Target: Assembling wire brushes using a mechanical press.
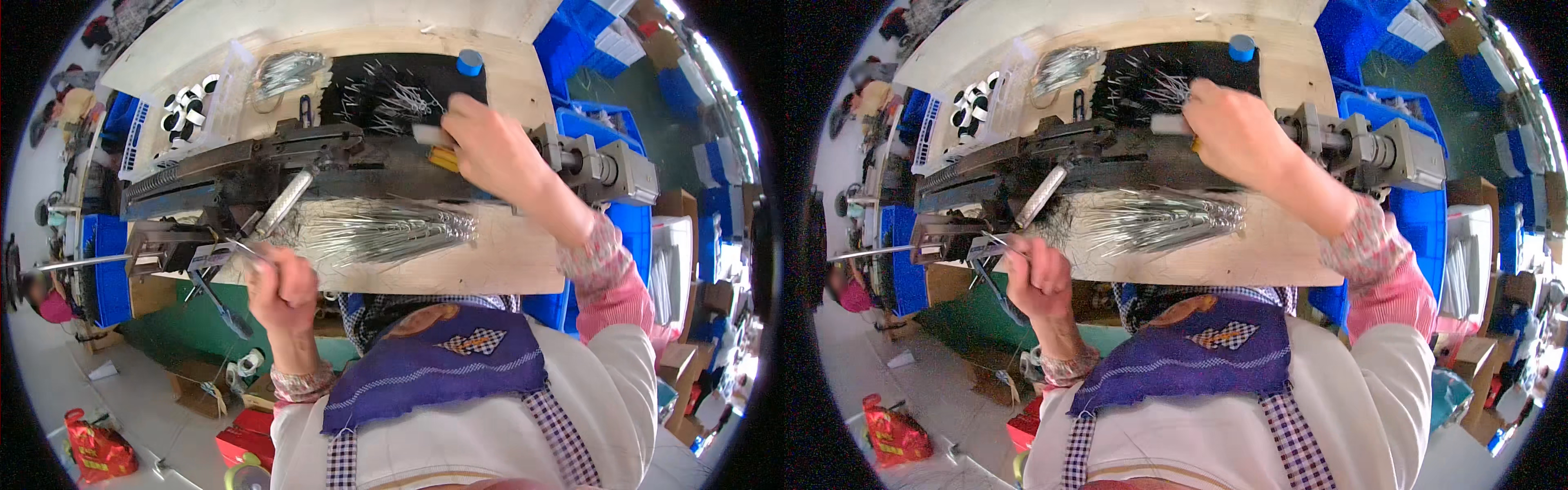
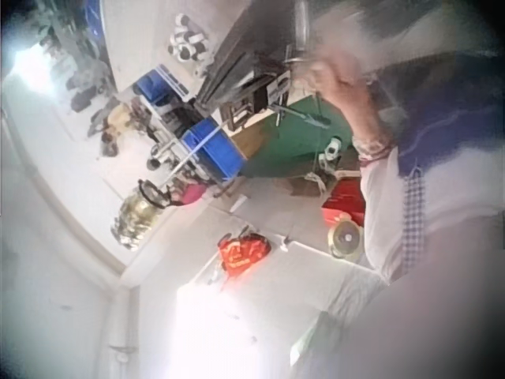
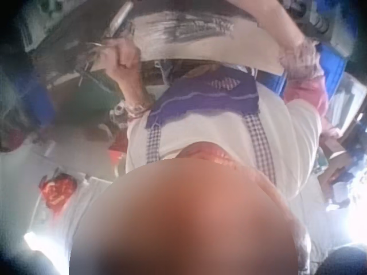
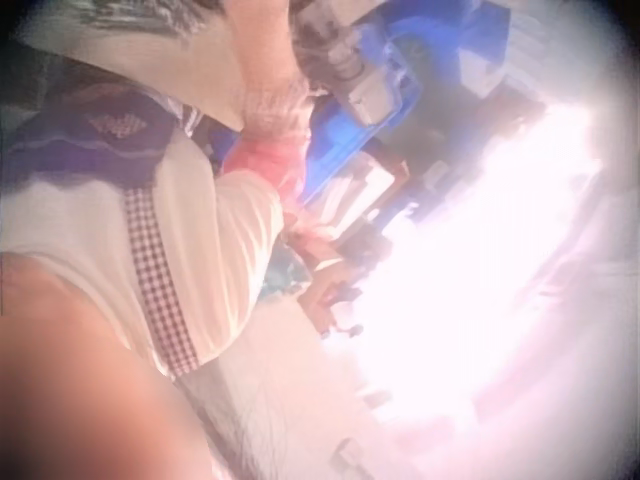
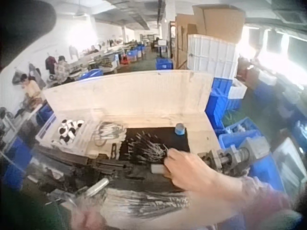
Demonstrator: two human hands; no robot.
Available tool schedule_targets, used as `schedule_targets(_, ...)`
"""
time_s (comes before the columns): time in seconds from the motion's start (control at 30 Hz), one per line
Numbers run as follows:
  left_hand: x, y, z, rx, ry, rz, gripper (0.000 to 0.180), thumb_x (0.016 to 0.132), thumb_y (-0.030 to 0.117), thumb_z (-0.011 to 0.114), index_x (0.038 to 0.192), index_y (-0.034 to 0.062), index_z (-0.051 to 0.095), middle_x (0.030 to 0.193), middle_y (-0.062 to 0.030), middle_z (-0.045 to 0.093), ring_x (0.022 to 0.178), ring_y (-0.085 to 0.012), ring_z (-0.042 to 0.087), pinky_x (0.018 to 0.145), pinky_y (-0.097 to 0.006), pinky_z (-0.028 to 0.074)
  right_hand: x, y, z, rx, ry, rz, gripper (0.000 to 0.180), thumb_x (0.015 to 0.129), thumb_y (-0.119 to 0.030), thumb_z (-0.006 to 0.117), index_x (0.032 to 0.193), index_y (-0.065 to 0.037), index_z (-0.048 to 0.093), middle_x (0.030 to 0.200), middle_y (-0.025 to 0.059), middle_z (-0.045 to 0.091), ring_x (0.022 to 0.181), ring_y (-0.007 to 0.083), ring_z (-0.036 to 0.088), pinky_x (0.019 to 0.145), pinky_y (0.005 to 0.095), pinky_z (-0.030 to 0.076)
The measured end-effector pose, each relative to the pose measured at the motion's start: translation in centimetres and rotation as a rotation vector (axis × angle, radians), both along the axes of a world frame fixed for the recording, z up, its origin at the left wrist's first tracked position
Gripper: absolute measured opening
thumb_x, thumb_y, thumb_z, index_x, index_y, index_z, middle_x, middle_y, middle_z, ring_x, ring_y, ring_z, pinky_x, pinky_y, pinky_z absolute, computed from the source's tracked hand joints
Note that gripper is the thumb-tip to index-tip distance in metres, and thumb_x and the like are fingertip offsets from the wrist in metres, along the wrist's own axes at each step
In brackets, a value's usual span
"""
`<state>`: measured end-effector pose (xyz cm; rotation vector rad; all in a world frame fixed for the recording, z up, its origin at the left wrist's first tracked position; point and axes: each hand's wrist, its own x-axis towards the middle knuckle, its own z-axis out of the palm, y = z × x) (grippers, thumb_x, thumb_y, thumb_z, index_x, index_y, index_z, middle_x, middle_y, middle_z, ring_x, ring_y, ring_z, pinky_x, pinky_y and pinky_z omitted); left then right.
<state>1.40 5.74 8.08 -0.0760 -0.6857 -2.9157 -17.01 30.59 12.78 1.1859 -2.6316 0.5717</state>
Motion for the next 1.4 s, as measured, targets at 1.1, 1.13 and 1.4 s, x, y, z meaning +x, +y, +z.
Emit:
schedule_targets(1.1,-13.9,8.3,1.6,-2.049,0.361,0.064,0.025,0.085,0.022,0.062,0.089,-0.0021,0.067,0.073,-0.0236,0.06,0.069,-0.0389,0.061,0.061,-0.041,0.047,-2.9,2.7,0.2,-0.278,-0.101,0.396,0.017,0.078,-0.014,0.066,0.091,-0.003,0.065,0.085,0.0081,0.061,0.079,0.0268,0.058,0.071,0.0335,0.047)
schedule_targets(1.13,-14.3,8.9,1.7,-2.044,0.347,0.078,0.025,0.085,0.022,0.062,0.089,-0.0021,0.067,0.073,-0.0236,0.06,0.069,-0.0389,0.061,0.061,-0.041,0.047,-2.1,3.3,0.7,-0.297,-0.287,0.255,0.017,0.078,-0.013,0.067,0.091,-0.003,0.065,0.084,0.0079,0.061,0.077,0.0267,0.058,0.07,0.0329,0.047)
schedule_targets(1.4,-14.1,6.2,3.5,-2.457,0.46,0.41,0.006,0.075,0.007,0.062,0.075,0.0033,0.066,0.082,-0.0101,0.062,0.078,-0.0314,0.063,0.067,-0.042,0.051,-2.9,-0.6,-1.9,-0.265,0.041,0.341,0.009,0.076,-0.009,0.064,0.081,-0.003,0.06,0.075,0.0128,0.061,0.077,0.0322,0.061,0.068,0.0403,0.049)
